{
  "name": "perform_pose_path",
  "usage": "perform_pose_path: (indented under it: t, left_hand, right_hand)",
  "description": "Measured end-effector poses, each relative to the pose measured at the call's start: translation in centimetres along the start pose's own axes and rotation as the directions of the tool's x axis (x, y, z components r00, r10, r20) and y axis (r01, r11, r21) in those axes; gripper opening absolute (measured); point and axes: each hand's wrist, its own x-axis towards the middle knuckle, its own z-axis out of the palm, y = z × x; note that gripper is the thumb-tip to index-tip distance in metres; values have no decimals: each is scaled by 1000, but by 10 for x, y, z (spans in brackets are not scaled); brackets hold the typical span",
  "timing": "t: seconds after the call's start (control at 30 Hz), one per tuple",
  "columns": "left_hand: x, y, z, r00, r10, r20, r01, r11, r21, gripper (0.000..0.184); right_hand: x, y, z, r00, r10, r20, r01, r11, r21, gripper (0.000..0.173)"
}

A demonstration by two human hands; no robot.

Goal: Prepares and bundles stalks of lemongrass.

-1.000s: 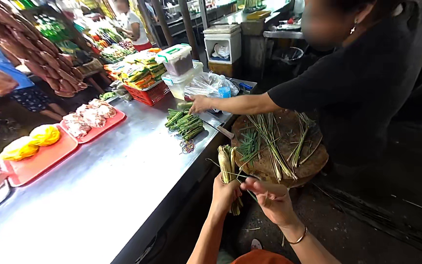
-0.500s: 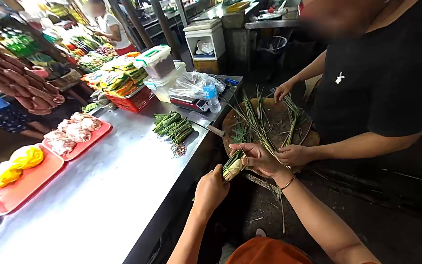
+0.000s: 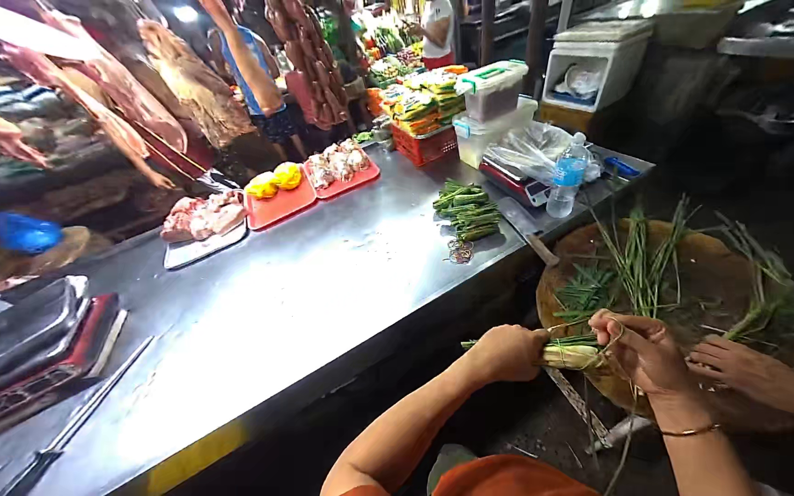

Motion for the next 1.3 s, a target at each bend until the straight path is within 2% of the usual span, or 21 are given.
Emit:
perform_pose_path:
  t: [0.1, 0.17, 0.23, 0.33, 0.4, 0.47, 0.53, 0.6, 0.7, 0.77, 0.83, 0.9, 1.0, 1.13, 1.2, 1.3]
  left_hand:
    - [-1, -2, -2, 997, -77, 4, 77, 997, 12, 37]
    - [1, -11, 1, 988, -155, 8, 154, 988, 24, 38]
    - [9, -22, 16, 980, -200, 7, 200, 978, -58, 43]
    - [13, -24, 10, 960, -274, -60, 264, 955, -133, 39]
    - [12, -15, -1, 941, -330, -80, 319, 940, -120, 37]
    - [13, -8, -10, 928, -364, -81, 357, 930, -85, 36]
    - [16, -2, -17, 923, -377, -75, 375, 926, -40, 36]
    - [17, 3, -20, 926, -369, -79, 372, 928, 13, 36]
    - [19, 11, -24, 932, -359, -56, 363, 926, 103, 37]
    - [22, 15, -26, 935, -352, -40, 353, 920, 169, 38]
    - [25, 18, -29, 937, -349, -23, 345, 911, 226, 36]
    - [29, 19, -30, 939, -344, 5, 330, 903, 277, 35]
    - [33, 17, -25, 938, -339, 65, 300, 894, 333, 36]
    - [43, 7, 0, 919, -365, 148, 296, 888, 352, 40]
    - [47, 2, 12, 908, -385, 168, 314, 887, 338, 39]
    - [52, -3, 25, 898, -410, 159, 349, 884, 310, 38]
  right_hand:
    - [7, -2, 4, 999, 42, 18, -42, 999, 11, 14]
    - [16, -15, 3, 1000, -25, 5, 25, 999, -44, 20]
    - [18, -33, -7, 990, -108, -91, 97, 988, -119, 26]
    - [21, -49, -19, 966, -208, -155, 146, 929, -339, 21]
    - [15, -50, -16, 965, -244, -101, 137, 790, -598, 17]
    - [11, -39, -7, 979, -204, -6, 130, 647, -751, 30]
    - [8, -28, 6, 993, -111, 42, 98, 569, -817, 43]
    - [6, -16, 17, 993, -100, 62, 107, 542, -834, 46]
    - [5, -10, 25, 980, -165, 110, 173, 440, -881, 39]
    - [7, -12, 26, 953, -219, 211, 265, 256, -930, 28]
    - [10, -16, 26, 941, -173, 291, 315, 129, -940, 19]
    - [13, -13, 25, 939, -104, 327, 335, 69, -940, 15]
    - [15, -2, 29, 947, -5, 322, 322, 54, -945, 13]
    - [7, 33, 40, 976, 56, 211, 207, 71, -976, 12]
    - [1, 55, 41, 995, 32, 97, 93, 120, -988, 13]
    - [-1, 74, 42, 985, -8, -175, -167, 263, -950, 17]
